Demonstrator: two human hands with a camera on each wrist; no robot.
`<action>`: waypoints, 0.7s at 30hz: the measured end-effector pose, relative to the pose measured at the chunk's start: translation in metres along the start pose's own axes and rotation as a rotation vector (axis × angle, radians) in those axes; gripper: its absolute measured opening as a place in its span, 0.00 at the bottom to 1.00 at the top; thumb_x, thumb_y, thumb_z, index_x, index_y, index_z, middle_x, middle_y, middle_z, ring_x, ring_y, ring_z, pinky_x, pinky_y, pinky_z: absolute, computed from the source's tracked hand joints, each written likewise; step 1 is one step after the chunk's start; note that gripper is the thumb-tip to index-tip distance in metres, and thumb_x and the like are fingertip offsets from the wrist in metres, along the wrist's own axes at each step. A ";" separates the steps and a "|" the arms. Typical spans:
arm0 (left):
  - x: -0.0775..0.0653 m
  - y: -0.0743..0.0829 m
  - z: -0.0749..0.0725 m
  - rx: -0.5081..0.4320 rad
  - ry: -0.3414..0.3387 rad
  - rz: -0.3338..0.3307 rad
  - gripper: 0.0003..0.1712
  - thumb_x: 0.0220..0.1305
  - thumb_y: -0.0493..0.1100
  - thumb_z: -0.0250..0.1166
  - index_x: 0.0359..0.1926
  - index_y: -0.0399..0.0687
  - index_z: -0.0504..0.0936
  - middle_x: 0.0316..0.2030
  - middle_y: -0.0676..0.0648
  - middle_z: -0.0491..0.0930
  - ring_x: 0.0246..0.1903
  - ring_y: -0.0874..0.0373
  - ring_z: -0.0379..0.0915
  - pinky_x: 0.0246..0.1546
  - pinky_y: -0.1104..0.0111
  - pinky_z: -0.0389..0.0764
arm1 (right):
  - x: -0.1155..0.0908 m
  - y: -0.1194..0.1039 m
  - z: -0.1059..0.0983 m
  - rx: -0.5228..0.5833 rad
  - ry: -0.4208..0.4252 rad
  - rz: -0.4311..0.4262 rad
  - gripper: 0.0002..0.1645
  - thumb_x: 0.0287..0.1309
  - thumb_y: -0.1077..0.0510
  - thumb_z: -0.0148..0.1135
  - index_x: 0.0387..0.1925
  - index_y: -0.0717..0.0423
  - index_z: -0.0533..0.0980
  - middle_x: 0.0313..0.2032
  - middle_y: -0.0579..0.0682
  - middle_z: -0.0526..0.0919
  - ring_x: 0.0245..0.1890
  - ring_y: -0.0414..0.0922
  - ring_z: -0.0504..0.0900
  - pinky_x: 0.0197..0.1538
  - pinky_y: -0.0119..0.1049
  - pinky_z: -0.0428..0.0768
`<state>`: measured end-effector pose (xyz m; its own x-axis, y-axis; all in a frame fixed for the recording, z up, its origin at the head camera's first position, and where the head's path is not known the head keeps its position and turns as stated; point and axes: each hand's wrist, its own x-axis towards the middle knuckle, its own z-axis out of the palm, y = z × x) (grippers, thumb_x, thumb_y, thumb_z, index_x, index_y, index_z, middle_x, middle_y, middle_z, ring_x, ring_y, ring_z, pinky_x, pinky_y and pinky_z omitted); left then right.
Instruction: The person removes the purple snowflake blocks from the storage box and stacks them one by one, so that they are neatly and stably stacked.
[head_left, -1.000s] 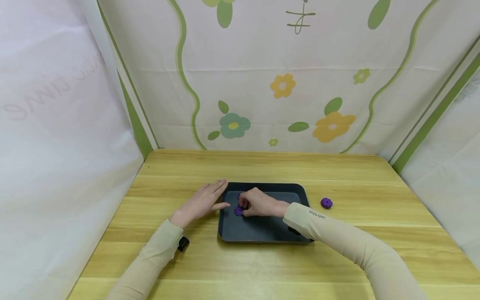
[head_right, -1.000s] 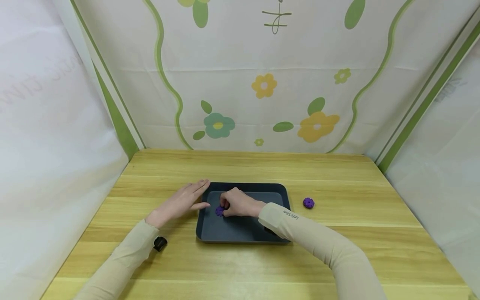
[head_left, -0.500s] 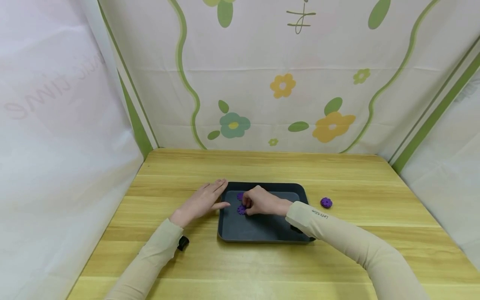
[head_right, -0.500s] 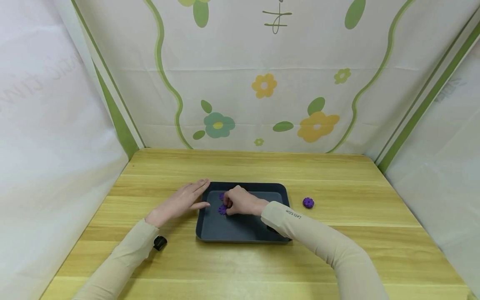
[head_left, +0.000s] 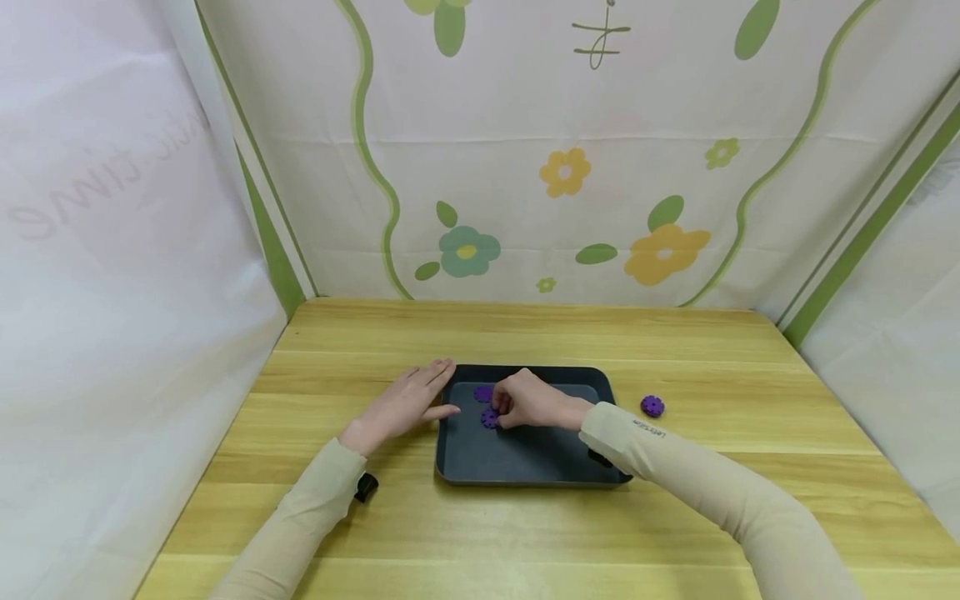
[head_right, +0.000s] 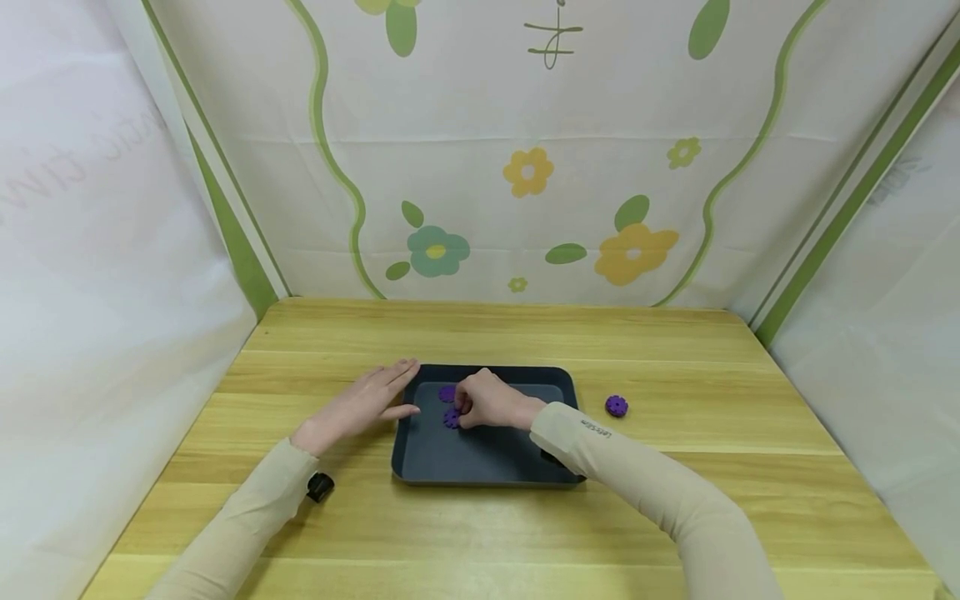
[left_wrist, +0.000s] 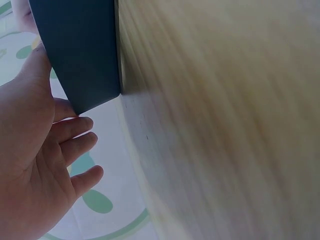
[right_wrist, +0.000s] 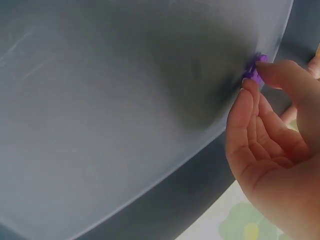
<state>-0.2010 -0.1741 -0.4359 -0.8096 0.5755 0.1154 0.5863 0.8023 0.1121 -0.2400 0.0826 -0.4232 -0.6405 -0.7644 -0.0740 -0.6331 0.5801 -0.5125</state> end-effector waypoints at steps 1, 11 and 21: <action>0.000 0.000 0.000 0.004 0.006 0.004 0.44 0.70 0.63 0.56 0.74 0.38 0.61 0.72 0.38 0.64 0.71 0.45 0.63 0.69 0.48 0.70 | -0.001 0.001 -0.001 0.005 0.003 0.001 0.07 0.53 0.61 0.72 0.35 0.57 0.84 0.31 0.48 0.88 0.28 0.33 0.82 0.33 0.24 0.81; -0.001 0.000 0.000 -0.008 -0.008 -0.002 0.44 0.69 0.62 0.58 0.74 0.37 0.61 0.73 0.37 0.63 0.72 0.44 0.63 0.70 0.47 0.68 | -0.017 0.007 -0.013 0.001 0.013 0.069 0.09 0.56 0.59 0.71 0.38 0.56 0.82 0.34 0.47 0.86 0.30 0.33 0.80 0.33 0.24 0.80; 0.000 -0.001 0.002 0.005 0.003 0.002 0.45 0.69 0.63 0.56 0.74 0.37 0.60 0.73 0.38 0.63 0.72 0.45 0.63 0.70 0.48 0.69 | -0.032 0.015 -0.026 0.022 0.031 0.098 0.10 0.55 0.60 0.72 0.39 0.58 0.83 0.34 0.49 0.87 0.31 0.35 0.81 0.34 0.27 0.82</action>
<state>-0.2018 -0.1740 -0.4383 -0.8085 0.5763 0.1190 0.5875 0.8021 0.1069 -0.2405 0.1230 -0.4065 -0.7126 -0.6946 -0.0983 -0.5569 0.6454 -0.5229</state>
